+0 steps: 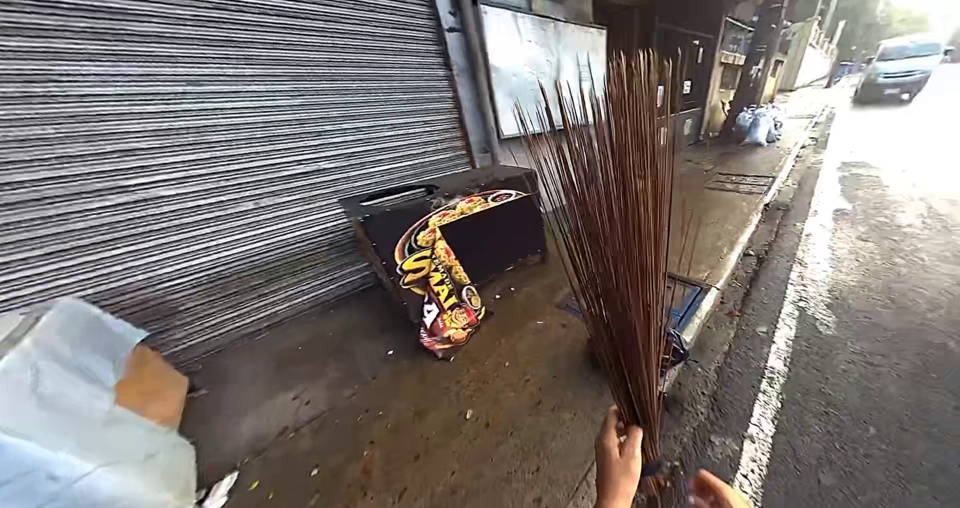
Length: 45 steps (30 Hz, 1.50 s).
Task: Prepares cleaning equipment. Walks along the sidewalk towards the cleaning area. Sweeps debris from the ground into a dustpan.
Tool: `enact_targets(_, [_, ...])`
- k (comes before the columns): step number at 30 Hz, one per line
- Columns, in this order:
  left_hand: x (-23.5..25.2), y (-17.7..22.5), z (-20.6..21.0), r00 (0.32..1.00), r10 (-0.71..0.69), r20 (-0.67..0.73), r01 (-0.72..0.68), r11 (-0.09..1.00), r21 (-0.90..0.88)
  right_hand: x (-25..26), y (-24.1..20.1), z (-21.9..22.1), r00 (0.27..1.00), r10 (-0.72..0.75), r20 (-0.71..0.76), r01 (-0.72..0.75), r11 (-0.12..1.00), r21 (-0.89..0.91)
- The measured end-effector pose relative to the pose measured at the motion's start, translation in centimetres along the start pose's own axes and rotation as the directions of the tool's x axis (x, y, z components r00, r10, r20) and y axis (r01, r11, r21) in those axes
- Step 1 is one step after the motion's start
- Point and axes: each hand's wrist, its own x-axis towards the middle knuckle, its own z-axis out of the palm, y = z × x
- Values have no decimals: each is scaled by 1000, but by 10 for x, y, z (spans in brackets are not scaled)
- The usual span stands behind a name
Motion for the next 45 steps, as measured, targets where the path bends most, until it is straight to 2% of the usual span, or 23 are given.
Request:
enact_targets(3, [-15,-44,19,994,-72,82,67,995,68,5,-28,-12,979,-166,-116,192,944,269])
enact_targets(6, [-19,-63,26,991,-73,112,54,985,165,14,-54,-5,978,-183,-101,209,835,509])
enact_targets(9, [-9,-65,27,996,-51,76,33,974,226,28,-57,-2,978,-189,-93,209,812,545])
enact_targets(12, [-5,-56,21,997,-11,79,-10,964,264,39,-57,-9,970,-215,-110,241,833,498])
enact_targets(15, [-9,-46,17,994,-31,107,16,991,131,46,-51,-15,965,-231,-123,262,857,445])
enact_targets(18, [-8,-37,16,988,-59,141,45,994,96,47,-51,-16,964,-229,-135,263,890,373])
enact_targets(22, [-6,-42,16,995,-37,96,11,967,255,43,-54,-18,962,-269,-56,269,883,385])
enact_targets(26, [-9,-37,16,997,15,76,-48,887,460,36,-59,-25,953,-301,34,263,878,400])
enact_targets(28, [-10,-36,16,995,61,81,-94,860,502,35,-59,-23,947,-319,41,278,877,393])
enact_targets(31, [-15,-39,10,985,116,126,-162,872,462,30,-57,-17,947,-320,-10,305,891,337])
enact_targets(35, [-20,-31,10,985,122,125,-170,838,519,16,-63,-13,917,-377,-134,381,925,4])
enact_targets(37, [-19,-19,10,986,98,132,-157,800,579,15,-65,-11,907,-397,-142,386,917,-100])
enact_targets(40, [-18,-11,6,988,85,127,-146,775,615,14,-66,-6,900,-404,-162,384,913,-140])
enact_targets(45, [-22,-20,1,979,181,90,-200,810,551,12,-76,-1,905,-368,-212,347,929,-131])
